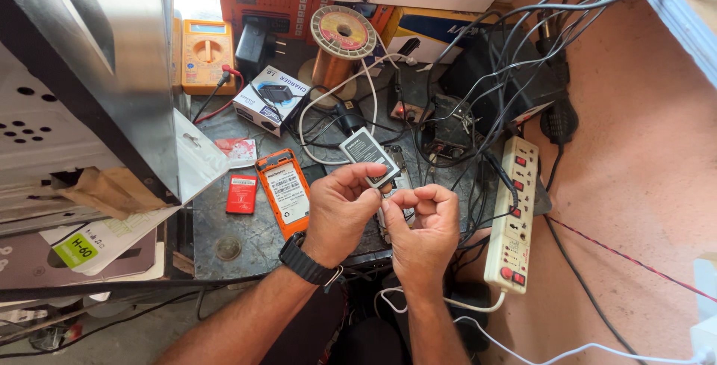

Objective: The person is working on a small electronic device, likely a phone battery, on a cluttered workbench. They use a tool to manipulate wires and components on the battery, then connect a charging cable to it.

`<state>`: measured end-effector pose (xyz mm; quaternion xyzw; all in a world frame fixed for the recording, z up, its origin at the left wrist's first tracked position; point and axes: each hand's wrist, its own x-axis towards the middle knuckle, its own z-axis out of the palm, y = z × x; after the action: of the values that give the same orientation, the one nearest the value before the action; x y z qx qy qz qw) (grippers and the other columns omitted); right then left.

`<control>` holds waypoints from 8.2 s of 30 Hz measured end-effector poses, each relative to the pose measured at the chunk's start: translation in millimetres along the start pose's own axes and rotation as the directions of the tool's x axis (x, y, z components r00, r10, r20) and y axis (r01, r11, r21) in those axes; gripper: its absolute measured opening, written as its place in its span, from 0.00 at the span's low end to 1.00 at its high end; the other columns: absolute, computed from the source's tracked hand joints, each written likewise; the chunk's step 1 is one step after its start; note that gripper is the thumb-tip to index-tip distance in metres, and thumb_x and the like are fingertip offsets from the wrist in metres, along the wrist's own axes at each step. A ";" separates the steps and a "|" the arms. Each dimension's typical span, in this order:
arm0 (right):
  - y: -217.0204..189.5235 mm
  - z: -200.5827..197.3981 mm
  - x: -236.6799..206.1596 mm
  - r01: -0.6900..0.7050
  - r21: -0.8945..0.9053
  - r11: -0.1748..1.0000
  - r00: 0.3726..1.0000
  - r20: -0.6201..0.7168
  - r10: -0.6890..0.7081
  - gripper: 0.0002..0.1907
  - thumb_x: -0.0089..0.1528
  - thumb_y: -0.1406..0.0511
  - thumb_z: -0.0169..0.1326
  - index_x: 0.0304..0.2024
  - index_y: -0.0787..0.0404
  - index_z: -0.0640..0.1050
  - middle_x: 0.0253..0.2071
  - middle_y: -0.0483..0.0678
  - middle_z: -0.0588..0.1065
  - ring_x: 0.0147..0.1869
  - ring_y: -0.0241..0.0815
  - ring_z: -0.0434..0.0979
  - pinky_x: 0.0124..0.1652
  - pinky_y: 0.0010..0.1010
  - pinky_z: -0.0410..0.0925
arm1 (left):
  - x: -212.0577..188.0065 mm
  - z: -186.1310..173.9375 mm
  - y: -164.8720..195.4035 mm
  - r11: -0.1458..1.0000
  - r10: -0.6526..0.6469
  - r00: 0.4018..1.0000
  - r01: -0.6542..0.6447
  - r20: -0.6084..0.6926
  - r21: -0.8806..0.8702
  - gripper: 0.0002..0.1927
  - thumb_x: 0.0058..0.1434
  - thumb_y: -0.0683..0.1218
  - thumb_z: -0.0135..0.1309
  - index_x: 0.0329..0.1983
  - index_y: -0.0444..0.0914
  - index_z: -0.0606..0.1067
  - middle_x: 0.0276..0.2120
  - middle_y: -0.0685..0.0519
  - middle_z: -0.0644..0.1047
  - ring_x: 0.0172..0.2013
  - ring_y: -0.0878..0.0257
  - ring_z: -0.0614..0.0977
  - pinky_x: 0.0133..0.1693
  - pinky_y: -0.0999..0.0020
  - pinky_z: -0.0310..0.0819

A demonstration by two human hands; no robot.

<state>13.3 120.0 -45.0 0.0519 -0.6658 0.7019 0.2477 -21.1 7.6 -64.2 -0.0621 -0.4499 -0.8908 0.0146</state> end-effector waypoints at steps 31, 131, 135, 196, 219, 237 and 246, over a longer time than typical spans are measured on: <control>-3.6 1.1 14.8 -0.103 -0.110 0.989 0.991 0.069 0.111 0.21 0.56 0.81 0.60 0.46 0.64 0.67 0.35 0.47 0.77 0.40 0.32 0.77 0.40 0.22 0.71 | 4.2 -0.7 -6.2 0.989 0.019 0.993 -0.003 -0.112 0.145 0.15 0.57 0.32 0.53 0.47 0.30 0.79 0.33 0.54 0.82 0.30 0.72 0.79 0.32 0.77 0.75; -5.4 -5.1 23.2 -0.209 -0.156 0.965 0.965 0.125 0.229 0.17 0.56 0.78 0.62 0.45 0.66 0.72 0.35 0.47 0.80 0.38 0.31 0.79 0.36 0.22 0.72 | 2.5 -0.2 -2.8 0.995 0.030 0.994 -0.019 -0.108 0.098 0.14 0.56 0.32 0.53 0.45 0.29 0.80 0.32 0.52 0.83 0.31 0.71 0.81 0.34 0.77 0.76; -7.4 -5.3 24.2 -0.226 -0.164 0.960 0.959 0.133 0.249 0.17 0.56 0.78 0.61 0.45 0.65 0.72 0.35 0.47 0.80 0.37 0.30 0.78 0.36 0.21 0.72 | 1.6 0.0 -1.7 0.993 0.031 0.993 -0.017 -0.118 0.119 0.14 0.56 0.31 0.53 0.45 0.29 0.80 0.32 0.52 0.82 0.30 0.71 0.81 0.34 0.77 0.75; -12.7 -7.0 28.9 -0.255 -0.198 0.947 0.951 0.127 0.282 0.21 0.55 0.77 0.63 0.47 0.65 0.70 0.33 0.49 0.81 0.34 0.31 0.79 0.34 0.21 0.71 | 2.4 -2.4 -7.4 0.997 -0.029 0.996 0.035 -0.084 0.072 0.10 0.61 0.34 0.54 0.45 0.29 0.80 0.34 0.50 0.83 0.34 0.68 0.82 0.37 0.75 0.78; -47.0 2.0 23.5 0.373 -0.507 0.777 0.912 0.355 -0.206 0.11 0.58 0.72 0.63 0.42 0.63 0.78 0.43 0.48 0.80 0.48 0.40 0.81 0.49 0.29 0.72 | 5.3 -0.1 -9.5 1.000 -0.009 0.997 0.007 -0.081 -0.014 0.11 0.62 0.36 0.54 0.47 0.29 0.79 0.35 0.50 0.83 0.35 0.69 0.83 0.38 0.76 0.78; -18.1 -27.5 10.4 0.151 -0.165 0.975 0.976 0.180 -0.121 0.11 0.61 0.71 0.65 0.45 0.67 0.81 0.38 0.46 0.78 0.41 0.33 0.76 0.43 0.21 0.68 | 3.0 0.4 7.9 1.000 -0.019 0.998 0.019 -0.053 0.004 0.14 0.64 0.38 0.49 0.49 0.27 0.80 0.35 0.46 0.83 0.33 0.67 0.82 0.39 0.73 0.77; -14.4 -20.6 2.1 0.173 -0.363 0.916 0.984 0.100 -0.146 0.07 0.63 0.73 0.60 0.44 0.66 0.81 0.33 0.45 0.79 0.34 0.31 0.80 0.36 0.20 0.72 | 2.9 1.1 12.5 1.000 -0.010 0.999 0.011 0.030 -0.016 0.18 0.64 0.40 0.44 0.51 0.26 0.79 0.37 0.45 0.83 0.35 0.65 0.81 0.43 0.70 0.77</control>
<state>22.7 140.2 -33.3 0.0832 -0.7880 0.5389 0.2858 -22.9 1.1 -53.2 -0.0732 -0.4431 -0.8935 0.0027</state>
